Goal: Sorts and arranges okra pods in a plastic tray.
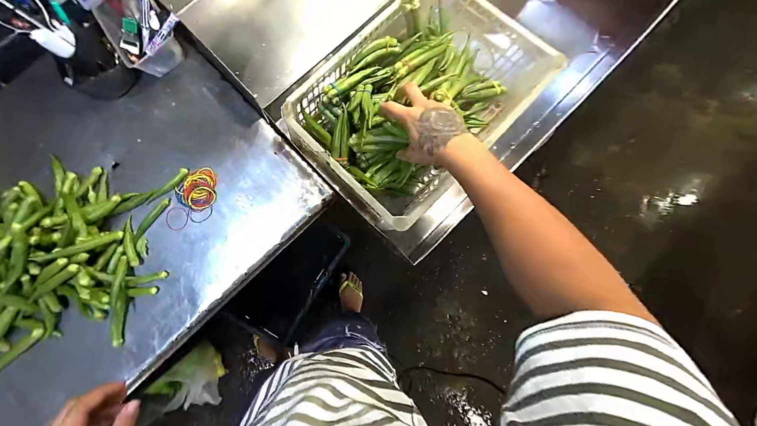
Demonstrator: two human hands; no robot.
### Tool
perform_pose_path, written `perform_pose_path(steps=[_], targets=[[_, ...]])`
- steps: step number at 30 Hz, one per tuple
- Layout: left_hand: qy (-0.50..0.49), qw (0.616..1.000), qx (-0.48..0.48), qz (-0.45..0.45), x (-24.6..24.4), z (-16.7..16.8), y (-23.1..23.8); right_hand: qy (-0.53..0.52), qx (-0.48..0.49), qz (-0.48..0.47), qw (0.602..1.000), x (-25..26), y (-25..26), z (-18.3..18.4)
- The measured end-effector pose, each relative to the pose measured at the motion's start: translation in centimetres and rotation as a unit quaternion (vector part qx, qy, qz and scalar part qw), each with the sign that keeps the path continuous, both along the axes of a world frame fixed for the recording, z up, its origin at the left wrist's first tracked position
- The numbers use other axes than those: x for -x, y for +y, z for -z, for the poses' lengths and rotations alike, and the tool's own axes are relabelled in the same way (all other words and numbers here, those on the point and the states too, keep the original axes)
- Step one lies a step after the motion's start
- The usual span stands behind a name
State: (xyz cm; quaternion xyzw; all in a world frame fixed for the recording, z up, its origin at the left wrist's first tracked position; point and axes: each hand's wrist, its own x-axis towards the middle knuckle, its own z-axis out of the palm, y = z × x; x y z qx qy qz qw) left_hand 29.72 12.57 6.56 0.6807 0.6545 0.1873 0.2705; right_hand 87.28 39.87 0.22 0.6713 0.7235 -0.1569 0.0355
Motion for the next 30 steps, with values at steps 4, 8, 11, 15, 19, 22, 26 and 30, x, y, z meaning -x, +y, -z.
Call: perform_pose_path(steps=[4,8,11,15,19,22,26,30], targets=[[0.040,0.999,0.007,0.021,-3.0,-0.8,2.3,0.074,0.000,-0.094,0.993,-2.2,-2.9,0.2],[-0.007,0.999,0.017,0.039,-7.2,-1.1,2.5,0.078,0.104,-0.181,0.975,-3.0,-4.7,-1.4],[-0.079,0.993,0.025,0.084,-10.9,-0.2,3.6,-0.022,0.114,-0.178,0.977,-3.1,-4.4,-2.4],[-0.166,0.979,0.016,0.116,-18.0,1.1,8.6,-0.031,-0.096,-0.190,0.977,-4.4,-2.8,-1.1],[-0.251,0.952,0.173,0.033,-28.2,3.8,15.7,0.077,-0.145,-0.067,0.984,-6.6,-2.0,-1.8],[-0.243,0.924,0.291,-0.054,-34.0,7.0,21.1,0.034,-0.179,0.309,0.934,-9.0,-2.9,-2.5],[-0.080,0.976,0.191,-0.060,-38.2,7.8,25.2,0.177,-0.078,0.523,0.830,-11.7,-4.3,-0.7],[0.020,0.985,0.168,-0.023,-38.7,7.7,27.2,0.205,-0.023,0.514,0.833,-11.8,-3.2,0.0]])
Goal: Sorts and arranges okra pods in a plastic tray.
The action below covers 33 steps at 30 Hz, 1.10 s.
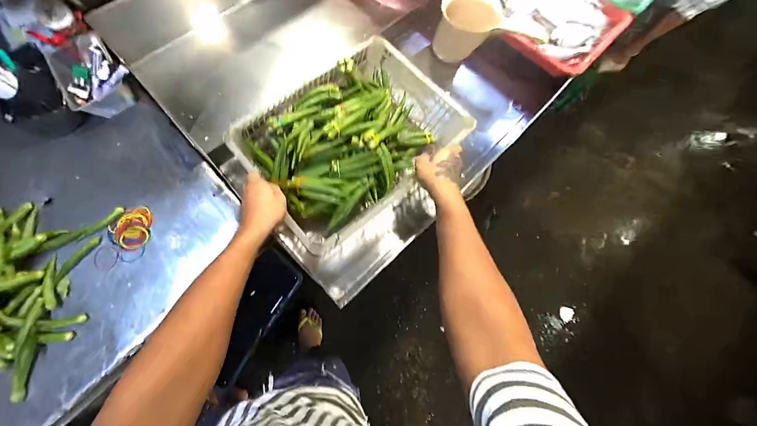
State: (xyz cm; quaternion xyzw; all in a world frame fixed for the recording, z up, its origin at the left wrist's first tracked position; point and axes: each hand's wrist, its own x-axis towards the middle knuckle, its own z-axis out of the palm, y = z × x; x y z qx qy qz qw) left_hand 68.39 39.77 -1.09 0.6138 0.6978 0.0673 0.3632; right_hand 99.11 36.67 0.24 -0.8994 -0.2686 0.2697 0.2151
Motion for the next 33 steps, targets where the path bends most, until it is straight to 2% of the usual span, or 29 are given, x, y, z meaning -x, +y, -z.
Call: perform_pose_path(steps=[4,6,9,13,18,21,24,26,28,30,33], targets=[[-0.015,1.000,-0.016,0.014,-0.1,-0.8,-2.9,-0.037,-0.020,-0.005,0.999,-0.3,-2.5,0.3],[-0.045,0.999,-0.015,-0.006,-1.2,-1.0,-2.2,-0.032,0.002,-0.009,0.999,-0.9,-1.0,0.2],[-0.021,1.000,-0.009,-0.017,-1.3,0.5,-0.4,-0.026,-0.014,0.005,1.000,-1.5,-0.8,0.3],[-0.057,0.998,-0.011,-0.005,-0.9,-0.4,-2.5,-0.031,0.001,0.014,0.999,-0.8,-1.3,-0.3],[-0.075,0.997,-0.015,-0.006,0.3,0.5,-2.1,-0.032,-0.035,0.014,0.999,-0.7,-3.2,1.2],[-0.095,0.995,0.017,-0.027,0.8,1.0,-3.9,-0.107,0.014,0.013,0.994,0.4,-3.3,0.8],[-0.136,0.989,-0.002,-0.058,0.7,2.0,-4.5,-0.229,-0.065,-0.091,0.967,1.4,-1.7,-1.7],[-0.176,0.981,-0.021,-0.078,0.8,2.5,-5.1,-0.215,-0.127,-0.250,0.936,2.3,0.7,-2.7],[-0.229,0.970,-0.025,-0.076,1.6,2.5,-6.4,-0.186,-0.148,-0.380,0.894,4.0,3.3,-1.8],[-0.280,0.958,-0.042,-0.044,3.0,2.0,-8.1,-0.213,-0.138,-0.448,0.857,5.3,5.8,0.0],[-0.289,0.953,-0.092,0.003,6.7,1.9,-11.9,-0.283,-0.060,-0.498,0.818,5.8,8.4,1.5]])
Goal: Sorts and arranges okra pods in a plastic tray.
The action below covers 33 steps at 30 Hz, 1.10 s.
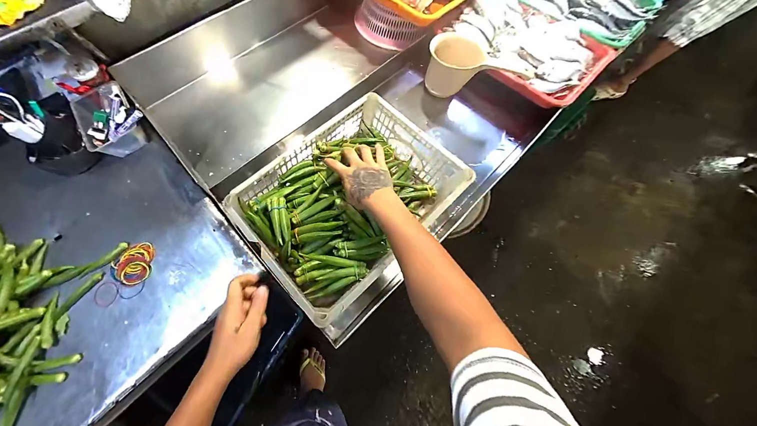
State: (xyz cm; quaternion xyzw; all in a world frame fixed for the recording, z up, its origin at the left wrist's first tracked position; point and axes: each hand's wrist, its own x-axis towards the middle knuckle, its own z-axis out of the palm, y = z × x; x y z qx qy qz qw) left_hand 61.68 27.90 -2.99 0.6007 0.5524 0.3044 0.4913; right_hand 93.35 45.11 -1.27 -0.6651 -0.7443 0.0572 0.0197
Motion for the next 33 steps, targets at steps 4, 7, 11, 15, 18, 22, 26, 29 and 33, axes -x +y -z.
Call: perform_pose_path(steps=[4,7,11,15,18,22,26,29,33], targets=[[0.031,0.998,0.038,-0.049,6.9,0.6,-5.4,-0.056,-0.019,-0.012,0.998,-0.9,0.2,-1.6],[0.084,0.983,0.109,-0.117,11.9,0.3,-9.0,-0.028,-0.106,0.102,0.989,-3.6,-3.0,-4.7],[0.087,0.950,0.172,-0.247,15.3,0.1,-12.9,-0.043,-0.030,0.293,0.955,-8.1,-5.8,-5.4],[0.075,0.938,0.217,-0.261,14.9,1.0,-14.0,-0.077,0.019,0.336,0.939,-8.1,-6.3,-3.2],[0.078,0.949,0.233,-0.195,13.7,1.4,-13.6,-0.068,0.038,0.278,0.957,-6.7,-6.0,-2.4],[0.094,0.967,0.228,-0.068,12.9,1.4,-12.8,-0.055,0.237,0.277,0.929,-5.7,-5.6,-2.8],[0.107,0.969,0.218,-0.055,13.9,2.3,-13.3,-0.018,0.025,0.165,0.986,-2.9,-5.7,-3.4],[0.124,0.961,0.241,-0.063,14.6,2.5,-14.1,-0.029,0.020,0.019,0.999,-3.3,-3.1,0.2],[0.124,0.960,0.234,-0.088,15.7,2.1,-14.9,-0.057,0.066,-0.009,0.996,-5.0,-1.3,0.4]])
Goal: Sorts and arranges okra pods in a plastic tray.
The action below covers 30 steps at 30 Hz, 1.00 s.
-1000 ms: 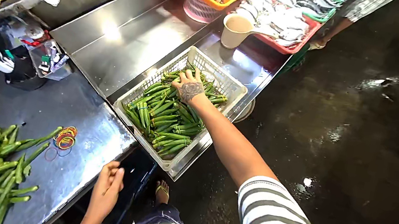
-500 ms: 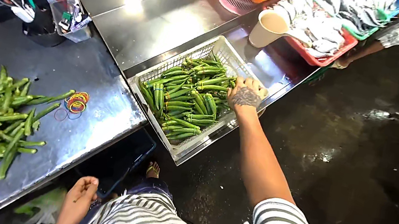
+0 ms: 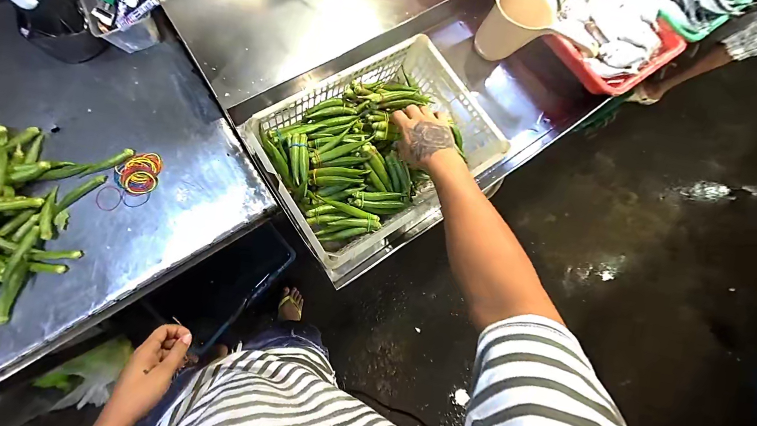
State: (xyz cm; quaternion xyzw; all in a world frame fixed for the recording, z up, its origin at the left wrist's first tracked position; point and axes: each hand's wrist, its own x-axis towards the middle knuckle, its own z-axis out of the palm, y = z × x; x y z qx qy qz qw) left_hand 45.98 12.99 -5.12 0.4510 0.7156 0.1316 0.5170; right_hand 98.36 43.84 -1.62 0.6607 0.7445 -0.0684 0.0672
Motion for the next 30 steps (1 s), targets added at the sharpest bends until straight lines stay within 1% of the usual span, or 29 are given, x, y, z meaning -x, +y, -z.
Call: perform_pose_path(steps=[2,3,6,8,11,12,13,14,15,16,18,19,20,22,24,25,26,27,28,29,30], targets=[[0.002,1.000,-0.006,-0.026,0.6,0.2,-0.8,0.029,-0.019,0.039,0.999,-0.8,-0.5,-2.3],[0.004,0.999,-0.002,-0.038,0.9,0.4,-1.3,0.048,-0.036,0.073,0.996,-1.4,-0.8,-3.4],[0.002,0.998,0.021,-0.052,1.4,1.0,-2.5,0.127,-0.104,0.183,0.969,-3.4,-1.3,-5.6],[-0.004,0.999,0.035,-0.038,1.2,1.3,-2.7,0.151,-0.181,0.223,0.946,-4.4,-1.6,-5.7],[-0.008,0.999,0.037,-0.012,0.9,1.5,-2.1,0.173,-0.346,0.223,0.895,-4.7,-2.5,-6.2],[-0.007,0.999,0.034,-0.011,0.7,1.5,-1.8,0.179,-0.387,0.222,0.877,-4.4,-2.9,-6.8],[-0.007,0.999,0.035,-0.011,0.7,1.4,-1.6,0.178,-0.406,0.241,0.863,-3.8,-3.4,-7.5],[-0.009,0.999,0.037,-0.010,0.7,1.3,-1.4,0.171,-0.388,0.286,0.859,-3.1,-4.0,-8.3],[-0.011,0.999,0.036,-0.010,0.7,1.4,-1.1,0.167,-0.326,0.343,0.865,-2.4,-4.4,-9.3],[-0.012,0.999,0.036,-0.009,0.8,1.5,-1.0,0.172,-0.243,0.390,0.871,-2.0,-4.5,-10.1],[-0.011,0.999,0.038,0.000,0.9,1.4,-0.7,0.172,-0.098,0.440,0.876,-2.4,-4.6,-9.3],[-0.007,0.999,0.039,0.006,1.0,1.3,-0.5,0.141,-0.053,0.453,0.879,-2.6,-4.4,-8.0],[-0.001,0.999,0.039,0.011,1.1,1.2,-0.5,0.091,-0.030,0.460,0.883,-2.7,-4.4,-6.6],[0.007,0.999,0.033,0.018,1.4,0.8,-0.4,-0.013,-0.047,0.463,0.885,-2.3,-4.7,-3.9],[0.010,1.000,0.026,0.007,1.8,0.9,-0.6,-0.043,-0.098,0.411,0.906,-1.1,-5.1,-3.1],[0.011,1.000,0.026,0.001,2.0,1.0,-0.9,-0.027,-0.117,0.357,0.926,-0.2,-5.3,-3.1],[0.012,1.000,0.027,-0.002,2.1,1.1,-1.1,0.006,-0.115,0.292,0.950,0.7,-5.5,-3.2],[0.013,0.999,0.031,-0.003,2.1,1.1,-1.3,0.055,-0.092,0.223,0.969,1.3,-5.5,-2.8],[0.014,0.999,0.034,-0.002,2.0,1.1,-1.4,0.113,-0.051,0.163,0.979,1.6,-5.3,-2.0],[0.013,0.999,0.034,-0.001,1.8,1.0,-1.4,0.152,0.008,0.123,0.981,1.9,-4.9,-0.9],[0.012,0.999,0.035,0.001,1.6,0.9,-1.4,0.161,0.070,0.102,0.979,2.2,-4.6,-0.1]])
